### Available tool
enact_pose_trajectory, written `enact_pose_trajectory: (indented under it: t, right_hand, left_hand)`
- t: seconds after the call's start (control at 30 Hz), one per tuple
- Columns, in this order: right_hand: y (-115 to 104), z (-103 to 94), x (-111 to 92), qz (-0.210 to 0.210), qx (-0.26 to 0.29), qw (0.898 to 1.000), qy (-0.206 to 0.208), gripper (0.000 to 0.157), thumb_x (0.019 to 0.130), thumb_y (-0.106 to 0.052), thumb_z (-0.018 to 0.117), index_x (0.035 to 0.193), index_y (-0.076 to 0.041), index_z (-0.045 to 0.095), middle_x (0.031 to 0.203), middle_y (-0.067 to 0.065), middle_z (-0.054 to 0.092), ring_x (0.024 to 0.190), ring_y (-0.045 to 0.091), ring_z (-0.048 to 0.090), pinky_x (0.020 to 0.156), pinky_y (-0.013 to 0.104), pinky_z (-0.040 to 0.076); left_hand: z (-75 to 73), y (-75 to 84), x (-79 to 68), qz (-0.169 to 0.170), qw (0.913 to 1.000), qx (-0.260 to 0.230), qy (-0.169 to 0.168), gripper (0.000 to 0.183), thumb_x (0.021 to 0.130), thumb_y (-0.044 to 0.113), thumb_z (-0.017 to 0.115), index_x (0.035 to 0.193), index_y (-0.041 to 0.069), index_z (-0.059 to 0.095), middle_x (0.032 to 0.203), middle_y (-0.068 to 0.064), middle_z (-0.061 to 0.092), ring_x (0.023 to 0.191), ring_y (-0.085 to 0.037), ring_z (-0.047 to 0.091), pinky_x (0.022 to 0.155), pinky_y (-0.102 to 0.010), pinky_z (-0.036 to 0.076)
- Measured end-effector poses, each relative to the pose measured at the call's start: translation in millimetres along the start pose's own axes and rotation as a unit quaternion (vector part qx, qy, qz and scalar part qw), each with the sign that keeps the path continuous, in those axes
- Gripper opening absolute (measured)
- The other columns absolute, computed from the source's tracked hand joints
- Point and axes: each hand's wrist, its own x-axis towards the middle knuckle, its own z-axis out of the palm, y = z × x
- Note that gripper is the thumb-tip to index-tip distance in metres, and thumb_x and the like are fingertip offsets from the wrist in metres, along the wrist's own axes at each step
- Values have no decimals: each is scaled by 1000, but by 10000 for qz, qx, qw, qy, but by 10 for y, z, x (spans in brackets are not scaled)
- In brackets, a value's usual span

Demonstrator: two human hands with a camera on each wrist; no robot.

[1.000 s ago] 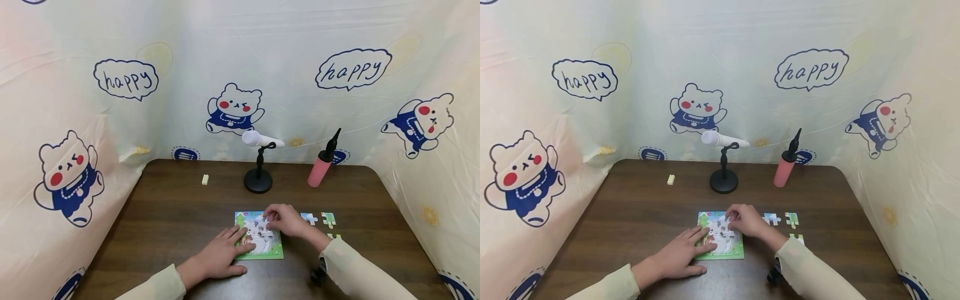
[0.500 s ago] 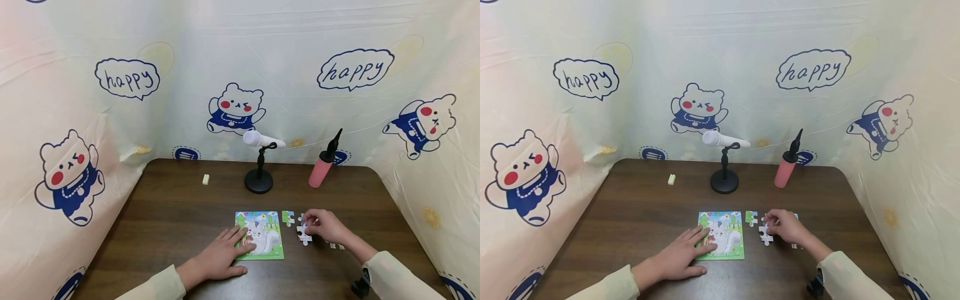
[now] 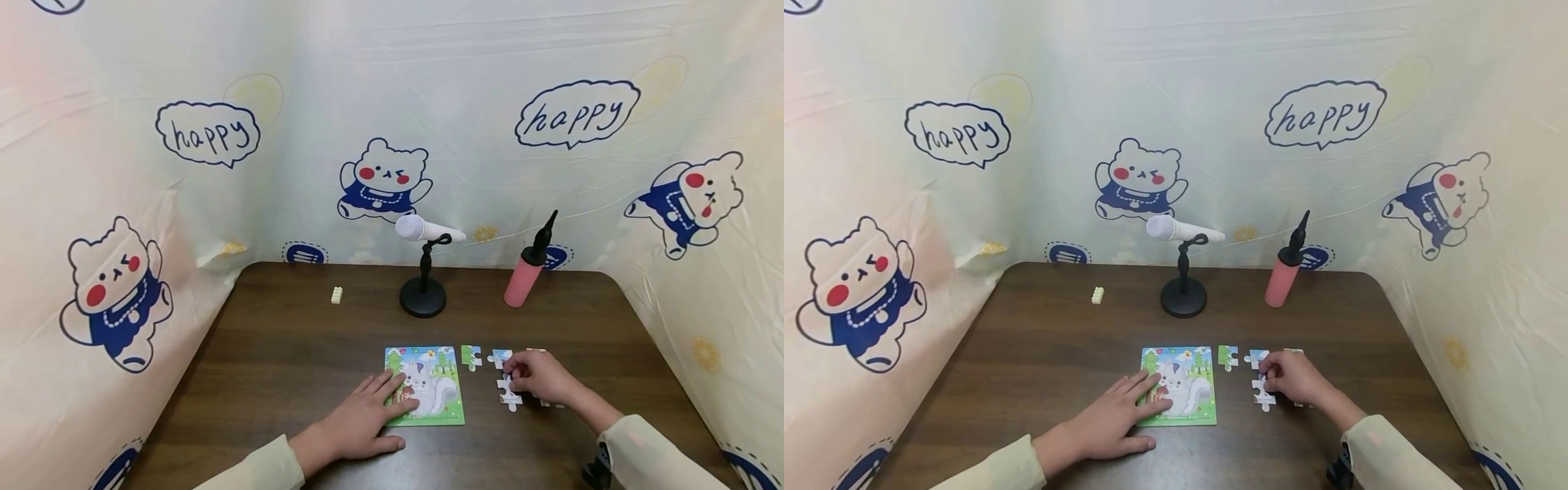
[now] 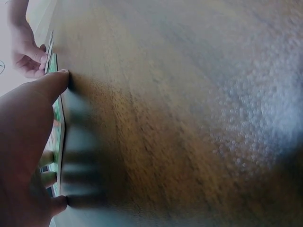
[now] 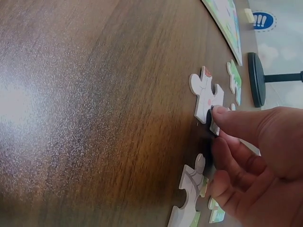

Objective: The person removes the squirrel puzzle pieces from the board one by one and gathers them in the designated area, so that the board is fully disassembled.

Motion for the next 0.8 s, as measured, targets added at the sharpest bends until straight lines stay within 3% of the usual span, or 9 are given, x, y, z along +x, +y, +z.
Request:
enact_pose_trajectory:
  t: [0.5, 0.63, 0.7, 0.8]
  right_hand:
    - [-31, 12, -20, -54, -210, 9998, 47, 15, 87, -8, 80, 99, -7, 72, 79, -6, 64, 70, 3, 54, 65, 24, 46]
    - [-114, -3, 44, 75, -196, 9998, 14, 14, 89, -11, 79, 101, -8, 73, 80, -6, 62, 71, 6, 54, 65, 25, 47]
    - [-185, 1, 105, 114, -176, 9998, 1, 14, 90, -11, 79, 103, -8, 73, 81, -6, 62, 71, 8, 55, 65, 25, 47]
    - [-330, 49, 231, -21, -127, 9999, -55, 15, 91, -13, 78, 105, -8, 73, 82, -5, 63, 72, 10, 56, 64, 26, 49]
  left_hand:
    - [-75, 37, -8, 4, 9998, -151, -91, 64, 99, 65, 52, 157, 40, 41, 167, -13, 31, 154, -41, 27, 117, -68, 26]
    - [-83, 5, -10, 38, 10000, -38, 45, 67, 98, 66, 53, 157, 38, 41, 167, -13, 32, 153, -40, 29, 117, -68, 27]
    - [-101, -33, -3, -61, 9998, 1, 165, 70, 97, 67, 53, 158, 36, 41, 167, -12, 32, 152, -40, 31, 116, -67, 28]
    - [-125, -114, 20, -480, 9981, -21, 384, 74, 96, 68, 55, 159, 30, 41, 166, -11, 33, 151, -38, 33, 117, -66, 29]
